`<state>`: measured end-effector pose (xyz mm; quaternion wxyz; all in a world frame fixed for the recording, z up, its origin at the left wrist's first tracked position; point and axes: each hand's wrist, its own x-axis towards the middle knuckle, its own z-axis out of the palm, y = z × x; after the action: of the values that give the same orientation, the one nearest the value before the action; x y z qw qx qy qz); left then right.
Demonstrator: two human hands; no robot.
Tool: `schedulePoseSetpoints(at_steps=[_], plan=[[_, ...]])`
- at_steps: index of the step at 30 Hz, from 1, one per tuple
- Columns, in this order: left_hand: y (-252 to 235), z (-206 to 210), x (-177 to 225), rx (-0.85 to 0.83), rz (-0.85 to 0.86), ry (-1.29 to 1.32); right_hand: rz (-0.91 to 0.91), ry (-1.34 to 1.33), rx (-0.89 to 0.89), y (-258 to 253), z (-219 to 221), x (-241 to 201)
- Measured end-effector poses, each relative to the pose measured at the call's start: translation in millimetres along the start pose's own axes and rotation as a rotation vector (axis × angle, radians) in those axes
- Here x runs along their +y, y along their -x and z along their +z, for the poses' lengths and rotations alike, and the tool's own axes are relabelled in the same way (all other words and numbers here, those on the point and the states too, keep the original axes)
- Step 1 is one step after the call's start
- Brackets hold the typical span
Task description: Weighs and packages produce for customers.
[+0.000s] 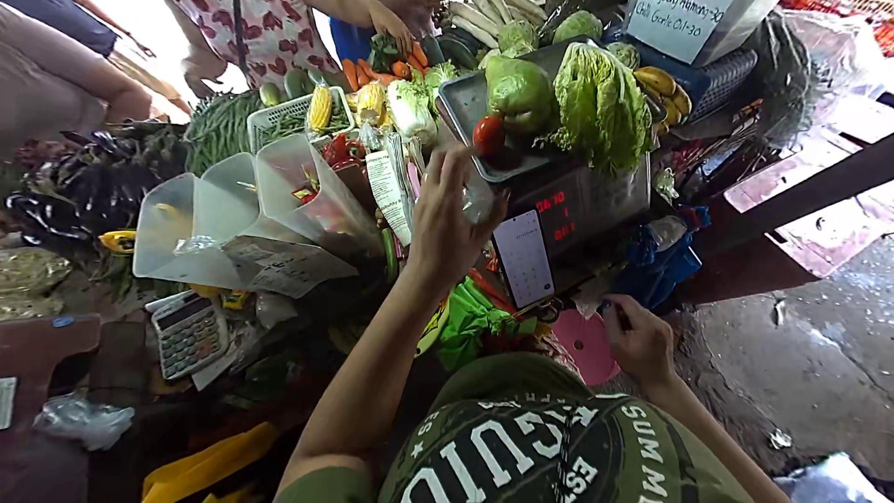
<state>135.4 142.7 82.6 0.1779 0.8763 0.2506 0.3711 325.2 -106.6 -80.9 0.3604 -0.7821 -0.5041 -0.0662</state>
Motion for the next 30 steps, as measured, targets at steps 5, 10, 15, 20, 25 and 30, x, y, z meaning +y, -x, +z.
schedulePoseSetpoints(at_steps=[5,10,15,20,25,30], plan=[[111,2,-17,-0.818,-0.571,-0.099,0.064,0.027,-0.409,5,14,-1],[213,54,-54,-0.687,-0.651,-0.066,0.018,0.044,-0.368,-21,18,-4],[255,46,-59,-0.236,-0.491,-0.031,0.011,0.140,-0.131,-57,-3,13],[245,28,-53,-0.153,-0.484,-0.031,0.417,0.169,-0.085,-82,-35,50],[226,11,-63,-0.280,-0.347,-0.116,0.750,0.032,-0.153,-65,-21,105],[211,-9,-62,-0.377,-0.363,-0.123,0.820,0.010,-0.094,-22,-11,138]])
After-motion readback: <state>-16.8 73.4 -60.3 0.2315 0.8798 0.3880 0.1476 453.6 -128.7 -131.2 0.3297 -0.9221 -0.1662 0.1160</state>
